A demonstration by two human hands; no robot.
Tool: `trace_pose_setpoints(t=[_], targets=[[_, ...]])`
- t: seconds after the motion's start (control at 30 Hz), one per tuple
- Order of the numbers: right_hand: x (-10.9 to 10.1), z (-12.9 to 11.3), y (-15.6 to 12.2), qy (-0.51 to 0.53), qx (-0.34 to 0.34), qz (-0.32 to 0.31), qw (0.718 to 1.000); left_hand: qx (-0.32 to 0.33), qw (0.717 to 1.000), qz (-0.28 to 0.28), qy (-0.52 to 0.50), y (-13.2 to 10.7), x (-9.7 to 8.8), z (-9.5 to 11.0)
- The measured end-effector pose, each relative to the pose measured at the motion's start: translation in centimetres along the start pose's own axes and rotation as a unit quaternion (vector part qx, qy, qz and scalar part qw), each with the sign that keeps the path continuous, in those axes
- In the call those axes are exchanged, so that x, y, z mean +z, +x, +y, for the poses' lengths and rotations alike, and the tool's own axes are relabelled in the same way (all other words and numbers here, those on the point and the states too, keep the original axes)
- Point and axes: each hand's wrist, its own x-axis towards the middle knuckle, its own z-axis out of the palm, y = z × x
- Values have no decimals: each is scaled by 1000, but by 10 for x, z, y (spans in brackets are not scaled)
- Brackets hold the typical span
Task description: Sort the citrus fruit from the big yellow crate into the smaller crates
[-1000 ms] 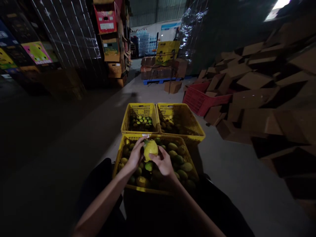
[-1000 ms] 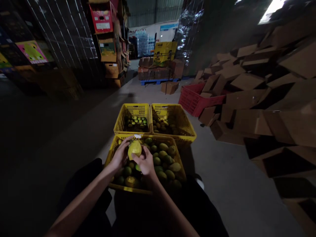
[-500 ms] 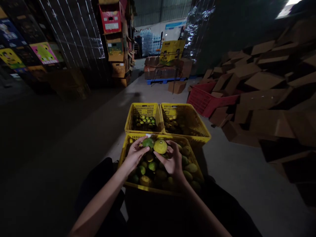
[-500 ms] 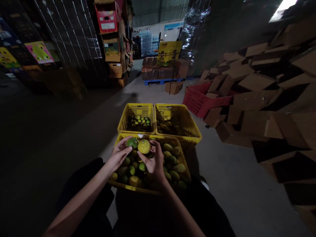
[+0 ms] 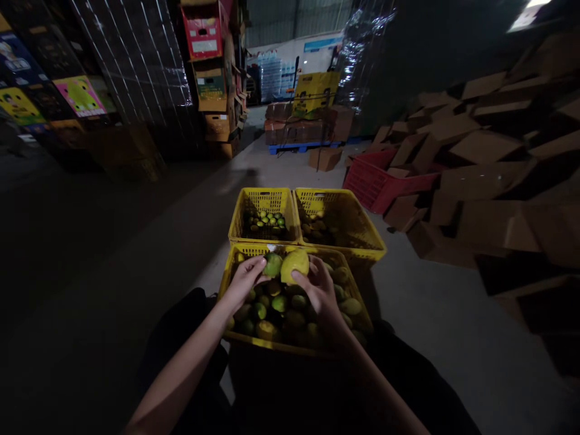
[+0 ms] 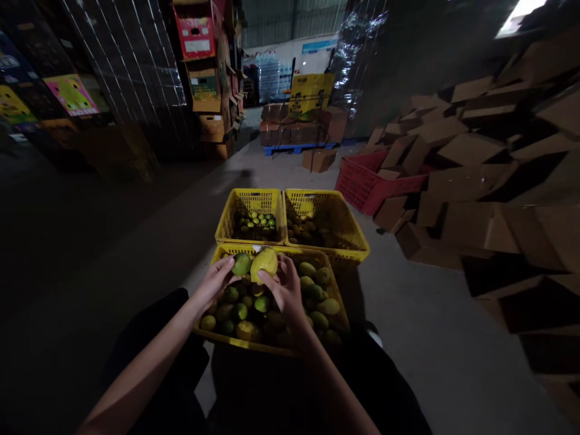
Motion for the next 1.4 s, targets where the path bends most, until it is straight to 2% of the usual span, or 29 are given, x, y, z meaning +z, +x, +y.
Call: trace_pose_setpoints(t=[0.1,0.17,0.33,0.57,0.63,0.7,0.8,0.87,0.97,1.07,1.17,1.3,1.4], targets=[[-1,0,4,40,103,-25,994,-58,998,4,-18,2,1,-2],[-1,1,6,43,147,-20,988,-90,995,12,-31,3,4,-2],[-1,5,5,51,198,1,979,-139,989,23,-55,2,11,1],[-4,5,9,82,268,12,960,-133,991,8,-18,-2,16,2],[-5,5,9,99,258,25,961,-111,994,6,-9,-1,16,0],[-5,4,8,99,220,44,969,-44,999,28,5,0,15,-2],[-5,3,6,42,107,74,991,100,991,76,53,0,13,-1],[-5,4,4,-25,17,88,996,153,981,87,83,-1,12,3],[-4,7,1,-112,-104,76,985,170,977,91,92,-4,10,8],[-3,7,-2,-169,-169,53,970,159,980,85,79,-6,10,9],[-3,4,-4,-153,-163,39,974,134,987,61,60,-5,10,10],[-6,-4,-2,-64,-92,-11,994,116,992,27,34,-3,8,19],[-9,-11,0,-24,-34,-36,999,91,996,4,22,-4,4,25]])
